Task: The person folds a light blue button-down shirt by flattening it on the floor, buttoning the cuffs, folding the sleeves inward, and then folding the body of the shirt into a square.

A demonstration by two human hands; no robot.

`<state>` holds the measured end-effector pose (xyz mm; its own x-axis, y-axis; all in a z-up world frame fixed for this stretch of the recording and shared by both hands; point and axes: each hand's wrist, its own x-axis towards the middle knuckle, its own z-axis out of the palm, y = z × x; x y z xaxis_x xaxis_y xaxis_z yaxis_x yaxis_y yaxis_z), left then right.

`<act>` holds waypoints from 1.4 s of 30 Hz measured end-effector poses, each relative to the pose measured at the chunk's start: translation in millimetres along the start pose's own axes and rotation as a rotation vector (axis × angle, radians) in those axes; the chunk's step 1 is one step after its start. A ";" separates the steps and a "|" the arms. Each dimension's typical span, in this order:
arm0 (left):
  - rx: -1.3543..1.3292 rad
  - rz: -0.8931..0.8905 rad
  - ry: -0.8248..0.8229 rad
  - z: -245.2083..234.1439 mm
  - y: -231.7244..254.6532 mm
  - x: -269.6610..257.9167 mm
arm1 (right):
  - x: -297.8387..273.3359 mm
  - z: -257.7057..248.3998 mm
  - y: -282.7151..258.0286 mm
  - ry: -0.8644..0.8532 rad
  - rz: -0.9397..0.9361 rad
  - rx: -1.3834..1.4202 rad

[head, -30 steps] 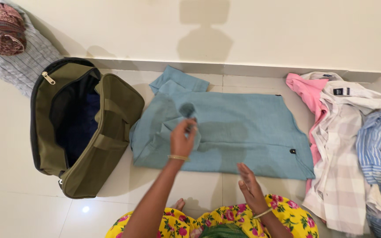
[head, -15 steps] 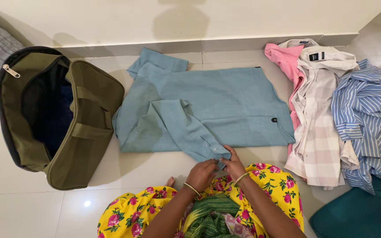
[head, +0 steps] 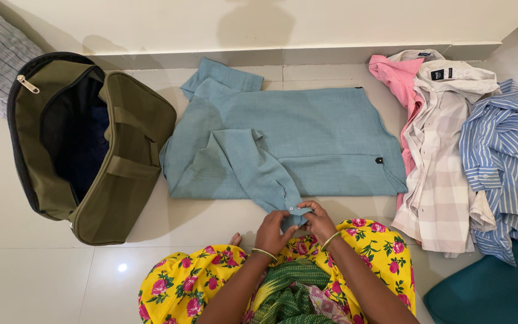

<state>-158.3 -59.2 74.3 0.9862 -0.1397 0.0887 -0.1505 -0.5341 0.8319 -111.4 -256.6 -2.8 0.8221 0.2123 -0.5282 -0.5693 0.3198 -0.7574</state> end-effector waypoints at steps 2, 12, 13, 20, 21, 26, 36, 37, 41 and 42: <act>0.003 -0.023 0.032 4.4 -1.9 -2.0 | -1.6 0.3 2.2 -0.046 -0.002 -0.007; 0.050 -0.115 0.103 9.9 -11.5 -8.4 | -17.8 16.4 -7.2 -0.182 -0.006 -0.041; 0.058 -0.121 0.091 7.5 -7.6 -8.7 | -18.5 16.7 -6.5 -0.181 -0.012 -0.078; 0.146 -0.072 0.061 0.9 5.9 -16.8 | -14.4 17.0 14.1 -0.117 -0.083 -0.241; 0.147 -0.049 0.067 2.1 5.0 -19.6 | -12.8 16.5 18.4 -0.096 -0.122 -0.306; 0.163 0.036 0.082 9.6 -5.1 -27.2 | -6.5 10.3 29.7 -0.117 -0.250 -0.330; -0.145 -0.130 0.190 21.5 -38.7 -29.5 | -20.0 21.6 19.6 -0.094 -0.294 -0.301; -0.168 -0.162 0.225 23.7 -43.9 -30.6 | -23.1 23.5 17.4 -0.074 -0.294 -0.323; -0.177 -0.311 0.341 28.3 -70.2 -28.9 | -25.5 20.8 16.2 -0.004 -0.290 -0.356; -0.157 -0.354 0.363 27.7 -75.7 -27.6 | -23.9 19.1 16.8 0.010 -0.289 -0.350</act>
<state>-176.0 -38.0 -6.3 0.9392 0.3395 -0.0515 0.1808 -0.3614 0.9147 -140.5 -238.7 4.5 0.9485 0.1509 -0.2784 -0.2862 0.0323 -0.9576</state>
